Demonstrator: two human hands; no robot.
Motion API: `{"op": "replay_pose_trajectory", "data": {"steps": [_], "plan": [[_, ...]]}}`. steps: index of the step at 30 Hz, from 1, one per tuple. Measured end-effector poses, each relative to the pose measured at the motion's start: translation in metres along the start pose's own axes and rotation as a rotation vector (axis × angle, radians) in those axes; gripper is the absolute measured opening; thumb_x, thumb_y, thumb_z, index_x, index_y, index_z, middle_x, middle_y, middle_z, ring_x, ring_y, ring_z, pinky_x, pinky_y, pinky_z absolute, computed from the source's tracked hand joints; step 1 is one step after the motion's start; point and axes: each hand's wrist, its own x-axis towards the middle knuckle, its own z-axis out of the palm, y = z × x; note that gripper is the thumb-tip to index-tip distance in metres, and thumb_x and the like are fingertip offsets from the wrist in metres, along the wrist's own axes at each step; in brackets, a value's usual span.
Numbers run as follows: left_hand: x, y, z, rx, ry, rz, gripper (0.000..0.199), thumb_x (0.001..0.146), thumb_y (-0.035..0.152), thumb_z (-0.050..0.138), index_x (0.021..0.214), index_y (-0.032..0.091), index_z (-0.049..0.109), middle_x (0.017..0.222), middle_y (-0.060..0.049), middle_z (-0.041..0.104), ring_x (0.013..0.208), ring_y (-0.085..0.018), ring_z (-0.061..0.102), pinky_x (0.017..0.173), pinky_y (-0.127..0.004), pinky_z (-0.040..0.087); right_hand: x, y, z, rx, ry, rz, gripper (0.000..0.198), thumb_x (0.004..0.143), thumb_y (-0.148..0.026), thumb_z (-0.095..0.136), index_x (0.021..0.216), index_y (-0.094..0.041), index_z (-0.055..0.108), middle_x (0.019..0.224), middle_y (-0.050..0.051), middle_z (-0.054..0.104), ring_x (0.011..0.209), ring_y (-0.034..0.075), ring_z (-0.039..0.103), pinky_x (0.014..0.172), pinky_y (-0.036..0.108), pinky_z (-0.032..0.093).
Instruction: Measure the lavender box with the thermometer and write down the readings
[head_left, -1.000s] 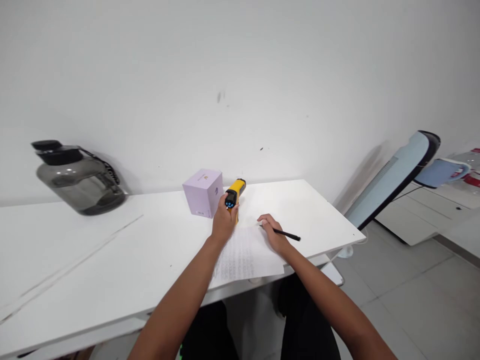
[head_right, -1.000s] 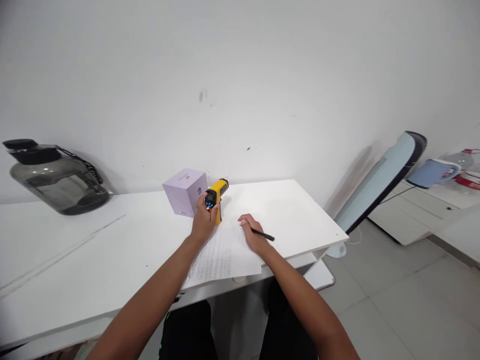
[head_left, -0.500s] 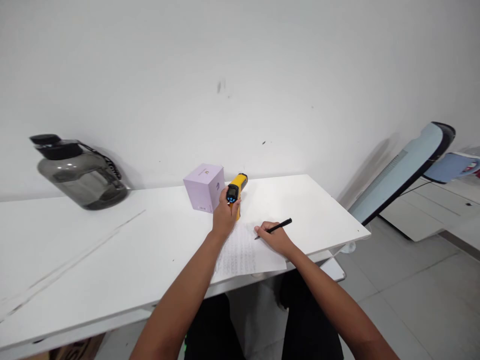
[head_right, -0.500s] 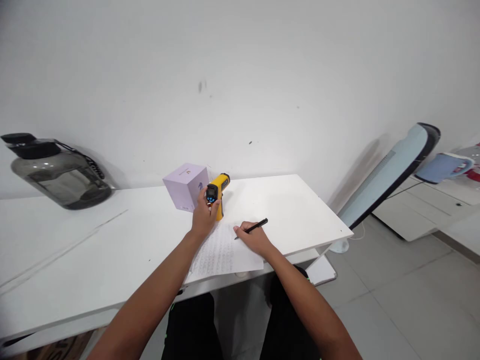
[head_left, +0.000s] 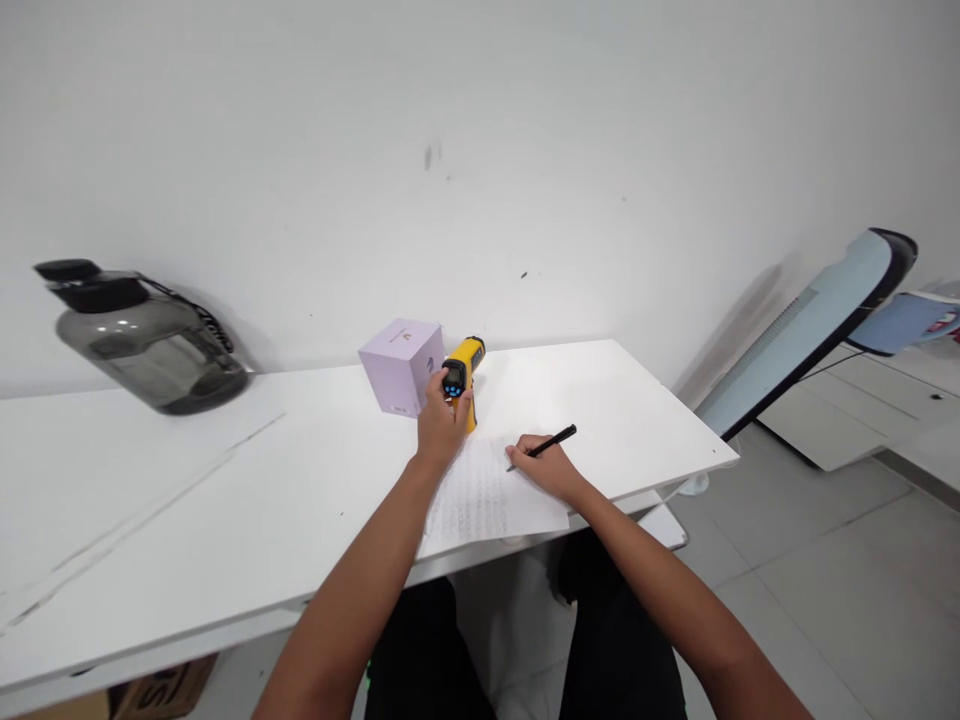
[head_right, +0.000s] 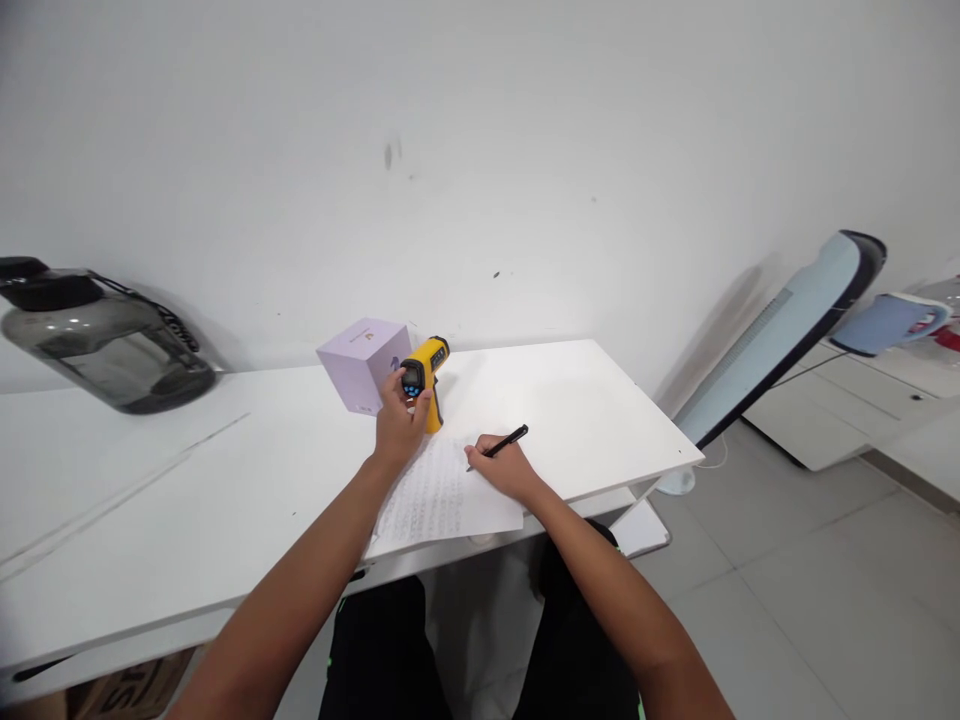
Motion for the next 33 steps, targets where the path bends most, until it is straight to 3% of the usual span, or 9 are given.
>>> {"op": "replay_pose_trajectory", "data": {"steps": [9, 14, 18, 24, 33], "plan": [[0.001, 0.007, -0.006, -0.007, -0.03, -0.01, 0.077, 0.092, 0.056, 0.054, 0.154, 0.023, 0.023, 0.14, -0.018, 0.06, 0.113, -0.026, 0.069, 0.092, -0.042, 0.058, 0.0, 0.001, -0.001, -0.01, 0.036, -0.037, 0.037, 0.085, -0.045, 0.055, 0.058, -0.022, 0.045, 0.057, -0.004, 0.041, 0.059, 0.014, 0.041, 0.059, 0.029, 0.033], [0.003, 0.014, -0.01, 0.037, -0.051, -0.022, 0.071, 0.095, 0.056, 0.046, 0.155, 0.023, 0.028, 0.151, -0.016, 0.05, 0.138, -0.03, 0.051, 0.109, -0.049, 0.048, 0.0, 0.001, -0.001, -0.022, 0.055, -0.057, 0.038, 0.086, -0.045, 0.054, 0.057, -0.022, 0.043, 0.056, -0.004, 0.04, 0.059, 0.013, 0.04, 0.058, 0.028, 0.033], [0.004, 0.016, -0.01, 0.02, -0.056, -0.029, 0.07, 0.097, 0.054, 0.043, 0.156, 0.02, 0.027, 0.157, -0.017, 0.042, 0.145, -0.03, 0.041, 0.115, -0.05, 0.041, -0.001, 0.001, -0.001, -0.02, 0.018, -0.048, 0.037, 0.084, -0.044, 0.055, 0.057, -0.022, 0.043, 0.056, -0.004, 0.041, 0.059, 0.013, 0.041, 0.057, 0.028, 0.033], [0.005, 0.017, -0.01, 0.01, -0.067, -0.045, 0.069, 0.097, 0.053, 0.042, 0.155, 0.018, 0.028, 0.155, -0.019, 0.043, 0.143, -0.031, 0.044, 0.115, -0.051, 0.041, -0.001, 0.002, -0.001, -0.018, 0.036, -0.046, 0.038, 0.086, -0.045, 0.054, 0.058, -0.022, 0.044, 0.058, -0.004, 0.04, 0.059, 0.013, 0.041, 0.059, 0.028, 0.032], [0.004, 0.014, -0.008, 0.019, -0.039, -0.079, 0.065, 0.095, 0.054, 0.046, 0.149, 0.019, 0.035, 0.143, -0.019, 0.056, 0.126, -0.031, 0.061, 0.102, -0.048, 0.052, -0.002, 0.0, -0.001, -0.028, 0.062, -0.063, 0.04, 0.087, -0.046, 0.053, 0.057, -0.022, 0.041, 0.056, -0.004, 0.037, 0.058, 0.013, 0.038, 0.058, 0.029, 0.031]]}}
